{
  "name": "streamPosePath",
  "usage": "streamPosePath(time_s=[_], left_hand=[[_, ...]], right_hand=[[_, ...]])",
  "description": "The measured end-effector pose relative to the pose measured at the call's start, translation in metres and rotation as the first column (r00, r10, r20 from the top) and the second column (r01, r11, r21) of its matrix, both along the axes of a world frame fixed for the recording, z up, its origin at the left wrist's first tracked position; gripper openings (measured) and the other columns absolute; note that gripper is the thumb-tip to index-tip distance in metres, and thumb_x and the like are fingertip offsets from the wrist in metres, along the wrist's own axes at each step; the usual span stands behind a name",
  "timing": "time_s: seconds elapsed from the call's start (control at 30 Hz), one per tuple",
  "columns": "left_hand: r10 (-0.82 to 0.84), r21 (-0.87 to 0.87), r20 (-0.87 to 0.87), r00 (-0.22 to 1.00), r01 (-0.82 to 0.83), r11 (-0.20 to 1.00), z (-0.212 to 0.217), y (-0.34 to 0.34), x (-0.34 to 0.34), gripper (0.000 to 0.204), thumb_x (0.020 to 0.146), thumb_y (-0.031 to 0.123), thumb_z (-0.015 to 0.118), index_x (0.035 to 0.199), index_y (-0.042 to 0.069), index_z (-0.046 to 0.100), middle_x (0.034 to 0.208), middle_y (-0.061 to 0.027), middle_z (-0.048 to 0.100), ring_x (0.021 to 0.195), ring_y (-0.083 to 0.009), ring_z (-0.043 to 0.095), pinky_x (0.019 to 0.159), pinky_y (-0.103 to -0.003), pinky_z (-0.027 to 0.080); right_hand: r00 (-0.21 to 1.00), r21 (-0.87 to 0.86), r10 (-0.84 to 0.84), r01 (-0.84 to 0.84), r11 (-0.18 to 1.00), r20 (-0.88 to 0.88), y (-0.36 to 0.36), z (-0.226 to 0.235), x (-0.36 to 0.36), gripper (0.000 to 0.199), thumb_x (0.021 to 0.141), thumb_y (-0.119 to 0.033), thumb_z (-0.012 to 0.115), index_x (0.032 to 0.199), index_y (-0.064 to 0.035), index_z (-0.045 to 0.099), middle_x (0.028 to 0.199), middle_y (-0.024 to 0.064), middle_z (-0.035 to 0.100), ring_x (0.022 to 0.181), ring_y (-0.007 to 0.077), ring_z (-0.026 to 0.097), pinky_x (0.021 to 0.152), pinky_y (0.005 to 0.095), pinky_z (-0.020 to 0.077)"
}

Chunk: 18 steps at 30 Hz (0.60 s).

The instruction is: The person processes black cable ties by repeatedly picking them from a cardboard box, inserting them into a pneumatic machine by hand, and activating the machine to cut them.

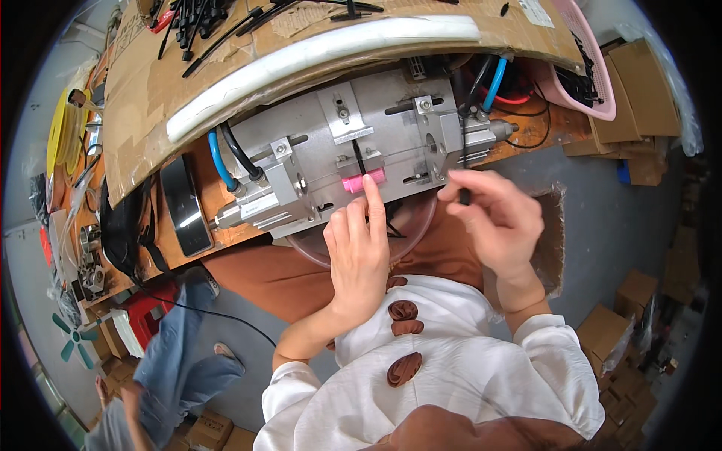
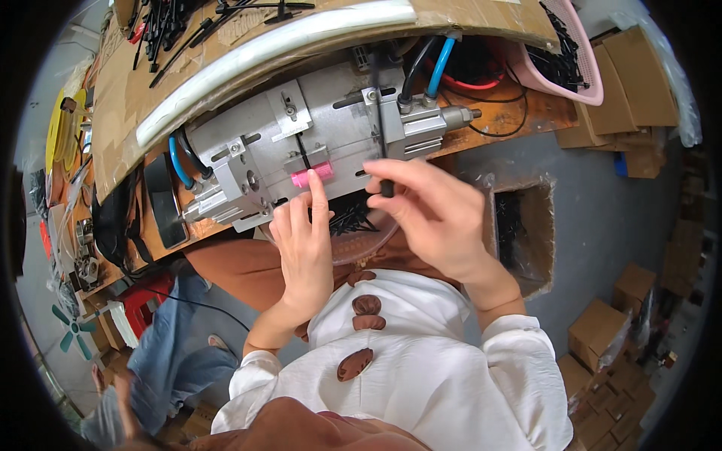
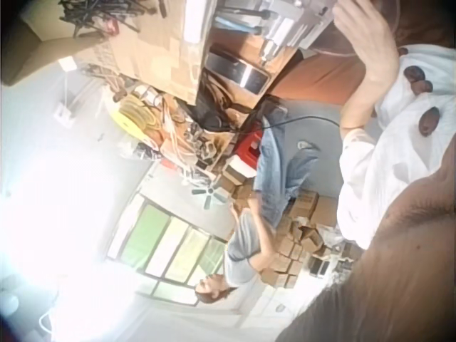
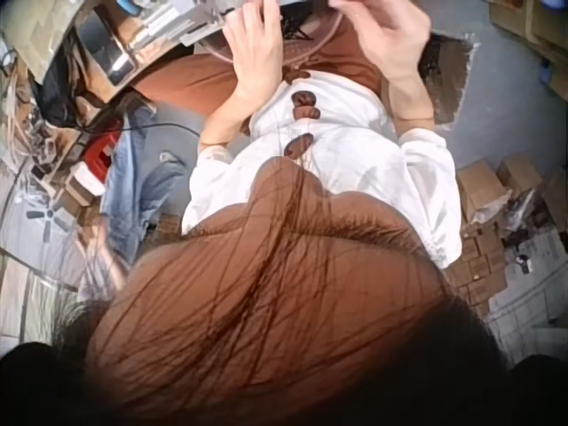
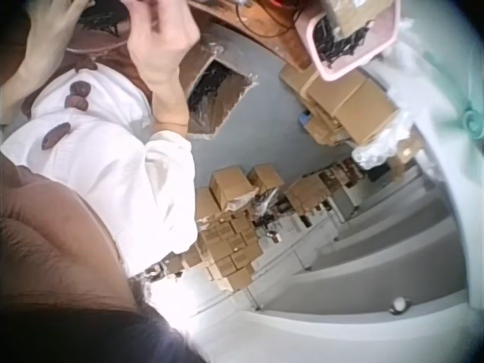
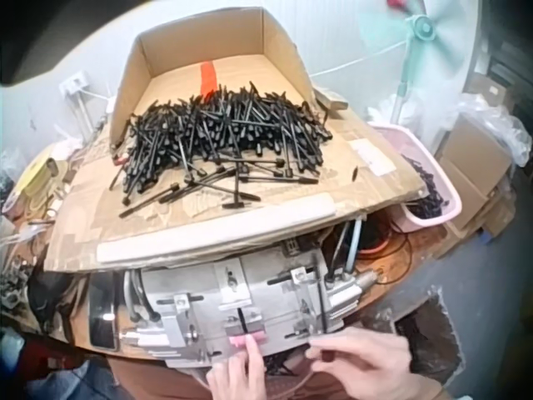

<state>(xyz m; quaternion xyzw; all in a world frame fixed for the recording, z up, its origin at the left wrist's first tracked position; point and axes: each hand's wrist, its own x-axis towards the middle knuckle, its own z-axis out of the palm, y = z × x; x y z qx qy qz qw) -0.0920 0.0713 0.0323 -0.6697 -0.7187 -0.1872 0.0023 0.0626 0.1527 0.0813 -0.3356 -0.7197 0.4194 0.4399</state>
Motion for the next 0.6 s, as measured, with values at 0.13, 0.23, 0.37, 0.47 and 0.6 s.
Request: streamPosePath(time_s=[0.13, 0.23, 0.37, 0.47, 0.6], left_hand=[[0.005, 0.005, 0.027, 1.0, -0.005, 1.0, 0.014, -0.005, 0.0, 0.066, 0.076, 0.0, 0.061, 0.139, 0.001, 0.041, 0.112, -0.0119, 0.052, 0.098, -0.0267, 0.049, 0.085, -0.038, 0.039], [0.089, 0.028, 0.06, 0.994, -0.091, 0.996, 0.026, -0.018, -0.005, 0.066, 0.076, 0.001, 0.065, 0.138, 0.002, 0.043, 0.12, -0.0109, 0.052, 0.1, -0.0258, 0.048, 0.086, -0.036, 0.038], [0.113, 0.01, 0.045, 0.993, -0.113, 0.993, 0.02, -0.024, -0.013, 0.065, 0.076, 0.003, 0.068, 0.137, 0.003, 0.046, 0.117, -0.0097, 0.052, 0.1, -0.025, 0.047, 0.084, -0.035, 0.037], [0.115, 0.003, 0.073, 0.991, -0.116, 0.993, 0.019, -0.025, -0.014, 0.07, 0.071, -0.001, 0.07, 0.137, 0.004, 0.046, 0.116, -0.01, 0.053, 0.099, -0.026, 0.047, 0.085, -0.036, 0.037], [0.128, 0.036, 0.069, 0.989, -0.131, 0.991, 0.019, -0.023, -0.018, 0.074, 0.068, -0.003, 0.072, 0.137, 0.003, 0.046, 0.114, -0.0115, 0.053, 0.1, -0.0276, 0.046, 0.086, -0.038, 0.037]], right_hand=[[0.967, 0.353, -0.031, -0.062, 0.933, 0.252, -0.01, -0.022, -0.014, 0.057, 0.071, 0.002, 0.073, 0.125, 0.0048, 0.055, 0.075, 0.0087, 0.062, 0.06, 0.0168, 0.059, 0.053, 0.0284, 0.0489], [0.914, 0.373, 0.026, -0.191, 0.908, 0.406, -0.013, -0.05, -0.024, 0.066, 0.073, -0.007, 0.072, 0.134, 0.0041, 0.047, 0.068, 0.0073, 0.057, 0.054, 0.0166, 0.054, 0.049, 0.0316, 0.0444], [0.885, 0.361, 0.058, -0.247, 0.899, 0.461, -0.011, -0.054, -0.037, 0.066, 0.075, -0.006, 0.07, 0.135, 0.0042, 0.044, 0.068, 0.0068, 0.057, 0.057, 0.0161, 0.056, 0.05, 0.0306, 0.0457], [0.872, 0.36, 0.054, -0.257, 0.897, 0.487, -0.007, -0.053, -0.041, 0.064, 0.076, -0.005, 0.069, 0.135, 0.0042, 0.044, 0.068, 0.0067, 0.056, 0.058, 0.0165, 0.057, 0.051, 0.0304, 0.0461], [0.851, 0.397, 0.014, -0.26, 0.881, 0.526, -0.007, -0.051, -0.044, 0.063, 0.078, -0.007, 0.068, 0.135, 0.0045, 0.044, 0.067, 0.006, 0.056, 0.057, 0.0169, 0.057, 0.052, 0.0305, 0.0465]])
